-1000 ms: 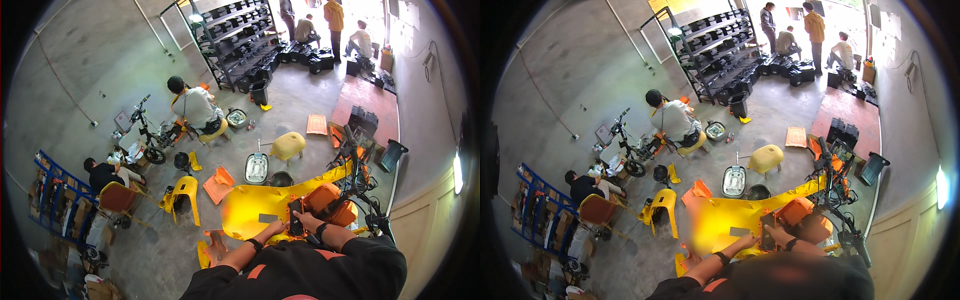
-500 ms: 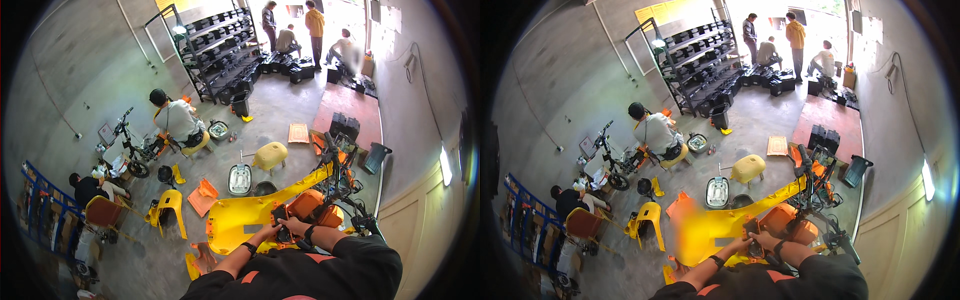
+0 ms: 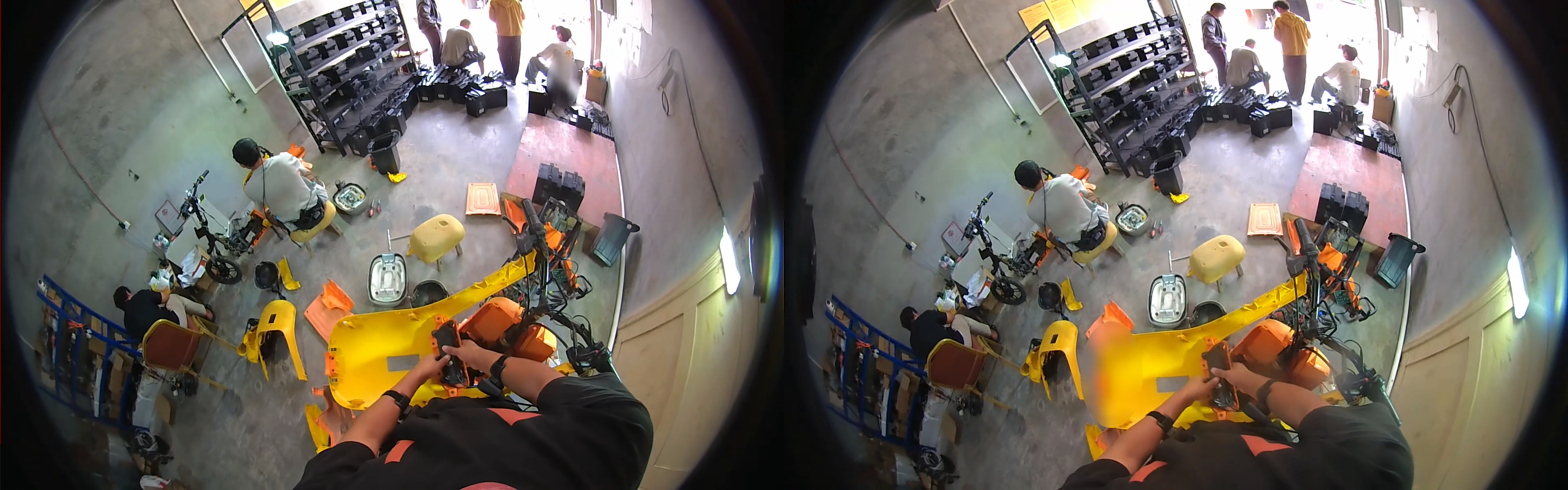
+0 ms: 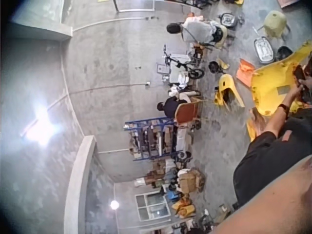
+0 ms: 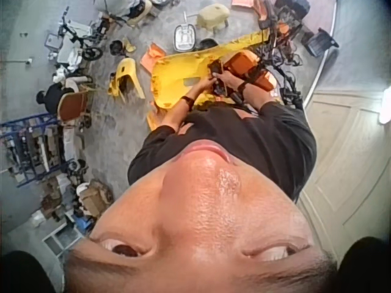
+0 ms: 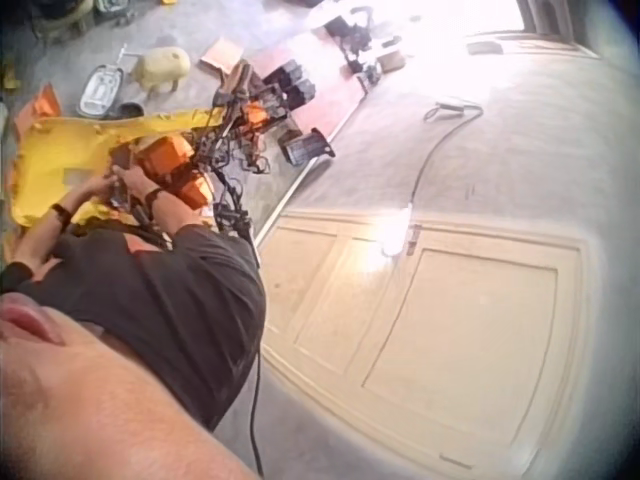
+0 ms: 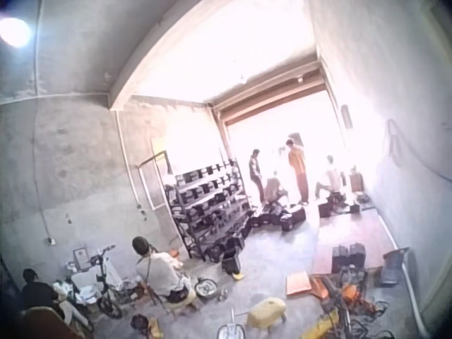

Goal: Installing yellow plastic fairing components onto a motorcycle frame using a power drill.

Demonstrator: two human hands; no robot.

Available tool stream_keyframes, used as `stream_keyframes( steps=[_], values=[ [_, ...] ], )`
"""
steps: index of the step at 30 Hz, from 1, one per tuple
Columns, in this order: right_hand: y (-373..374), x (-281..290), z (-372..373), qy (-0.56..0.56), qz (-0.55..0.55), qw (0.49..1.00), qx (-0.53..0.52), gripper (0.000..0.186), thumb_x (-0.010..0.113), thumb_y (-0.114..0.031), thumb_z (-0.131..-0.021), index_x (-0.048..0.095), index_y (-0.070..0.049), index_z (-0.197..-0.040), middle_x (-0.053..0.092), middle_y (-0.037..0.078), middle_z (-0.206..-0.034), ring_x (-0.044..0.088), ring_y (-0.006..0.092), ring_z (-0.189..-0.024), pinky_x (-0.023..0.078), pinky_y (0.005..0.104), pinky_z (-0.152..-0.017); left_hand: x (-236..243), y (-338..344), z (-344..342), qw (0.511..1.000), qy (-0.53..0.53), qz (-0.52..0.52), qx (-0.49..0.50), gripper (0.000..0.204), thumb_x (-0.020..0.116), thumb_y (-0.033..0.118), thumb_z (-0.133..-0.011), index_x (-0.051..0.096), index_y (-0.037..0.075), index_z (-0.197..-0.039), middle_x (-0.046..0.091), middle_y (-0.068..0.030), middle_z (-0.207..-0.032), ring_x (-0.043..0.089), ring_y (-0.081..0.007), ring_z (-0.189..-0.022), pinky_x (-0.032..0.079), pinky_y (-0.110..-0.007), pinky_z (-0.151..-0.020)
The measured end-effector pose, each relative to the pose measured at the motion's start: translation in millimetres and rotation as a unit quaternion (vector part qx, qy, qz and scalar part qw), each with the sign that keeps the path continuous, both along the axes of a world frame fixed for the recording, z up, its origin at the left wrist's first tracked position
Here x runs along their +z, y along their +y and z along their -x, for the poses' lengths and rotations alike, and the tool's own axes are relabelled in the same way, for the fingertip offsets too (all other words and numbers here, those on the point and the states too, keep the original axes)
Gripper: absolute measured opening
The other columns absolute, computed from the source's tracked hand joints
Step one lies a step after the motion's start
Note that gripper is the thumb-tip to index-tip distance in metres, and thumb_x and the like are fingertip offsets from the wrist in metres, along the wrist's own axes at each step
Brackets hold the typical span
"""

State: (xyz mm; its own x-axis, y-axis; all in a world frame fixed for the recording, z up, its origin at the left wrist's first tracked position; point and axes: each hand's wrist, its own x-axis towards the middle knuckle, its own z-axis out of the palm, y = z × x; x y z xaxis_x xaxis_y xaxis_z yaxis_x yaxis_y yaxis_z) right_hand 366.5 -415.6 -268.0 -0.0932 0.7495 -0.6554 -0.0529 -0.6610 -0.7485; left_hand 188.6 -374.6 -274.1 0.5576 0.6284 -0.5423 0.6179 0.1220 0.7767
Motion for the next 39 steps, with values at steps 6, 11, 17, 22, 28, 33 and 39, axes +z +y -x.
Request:
stream_keyframes(
  steps=[6, 11, 17, 22, 28, 33, 39],
  values=[
    [0, 1, 2, 0.048, -0.039, 0.996, -0.061, 0.041, 0.069, -0.023, -0.089, 0.059, -0.003, -0.123, 0.065, 0.007, -0.11, 0.06, 0.0188, -0.096, 0.048, 0.0355, -0.085, 25, 25, 17, 0.99, 0.049, -0.125, 0.041, 0.048, 0.052, 0.043, -0.092, 0.064, -0.003, -0.099, 0.068, -0.022, -0.089, 0.066, -0.036, -0.084, 0.049, -0.044, -0.075],
    [9, 28, 7, 0.067, -0.044, 0.994, -0.079, 0.038, 0.069, -0.021, -0.088, 0.06, -0.001, -0.119, 0.066, 0.007, -0.103, 0.062, 0.0185, -0.089, 0.051, 0.0351, -0.078, 54, 57, 34, 0.961, -0.128, 0.102, 0.222, 0.024, 0.048, 0.011, -0.095, 0.06, -0.001, -0.111, 0.061, -0.0061, -0.079, 0.058, -0.0176, -0.066, 0.048, -0.031, -0.061],
    [7, 41, 11, 0.064, 0.002, 0.997, -0.043, 0.045, 0.071, -0.025, -0.087, 0.057, -0.001, -0.122, 0.065, 0.008, -0.105, 0.063, 0.0189, -0.094, 0.051, 0.0339, -0.082, 104, 63, 5, 0.941, -0.178, 0.126, 0.26, 0.025, 0.05, 0.011, -0.098, 0.057, -0.005, -0.116, 0.066, -0.0121, -0.096, 0.062, -0.0158, -0.076, 0.048, -0.026, -0.064],
    [1, 54, 12, 0.059, -0.012, 0.998, -0.024, 0.048, 0.071, -0.029, -0.086, 0.056, -0.002, -0.123, 0.065, 0.009, -0.109, 0.063, 0.0185, -0.098, 0.049, 0.0327, -0.086, 109, 64, -26, 0.967, -0.097, 0.076, 0.222, 0.023, 0.053, 0.02, -0.098, 0.06, -0.002, -0.103, 0.067, -0.0077, -0.083, 0.058, -0.0117, -0.059, 0.046, -0.025, -0.055],
    [-1, 45, 16, 0.026, -0.028, 0.999, -0.019, 0.048, 0.072, -0.031, -0.085, 0.058, -0.002, -0.12, 0.066, 0.01, -0.109, 0.063, 0.0184, -0.097, 0.048, 0.0326, -0.086, 98, 76, -46, 0.954, -0.133, 0.042, 0.267, 0.026, 0.054, 0.022, -0.097, 0.064, -0.002, -0.096, 0.064, -0.0044, -0.076, 0.055, -0.0102, -0.06, 0.043, -0.025, -0.054],
    [-2, 56, 13, 0.023, -0.015, 0.999, -0.03, 0.045, 0.072, -0.032, -0.086, 0.061, -0.002, -0.116, 0.067, 0.007, -0.103, 0.062, 0.0159, -0.092, 0.048, 0.0324, -0.085, 86, 86, -48, 0.962, -0.093, 0.033, 0.256, 0.02, 0.057, 0.013, -0.094, 0.067, -0.004, -0.096, 0.066, -0.0048, -0.078, 0.056, -0.01, -0.061, 0.044, -0.025, -0.054],
    [-2, 56, 16, -0.011, -0.066, 0.997, -0.042, 0.05, 0.075, -0.037, -0.082, 0.063, 0.001, -0.112, 0.069, 0.009, -0.098, 0.064, 0.0167, -0.087, 0.05, 0.0336, -0.081, 74, 95, -47, 0.983, -0.012, -0.119, 0.139, 0.026, 0.07, 0.014, -0.08, 0.07, -0.005, -0.097, 0.068, -0.0063, -0.079, 0.06, -0.0111, -0.066, 0.048, -0.027, -0.061]
  ],
)
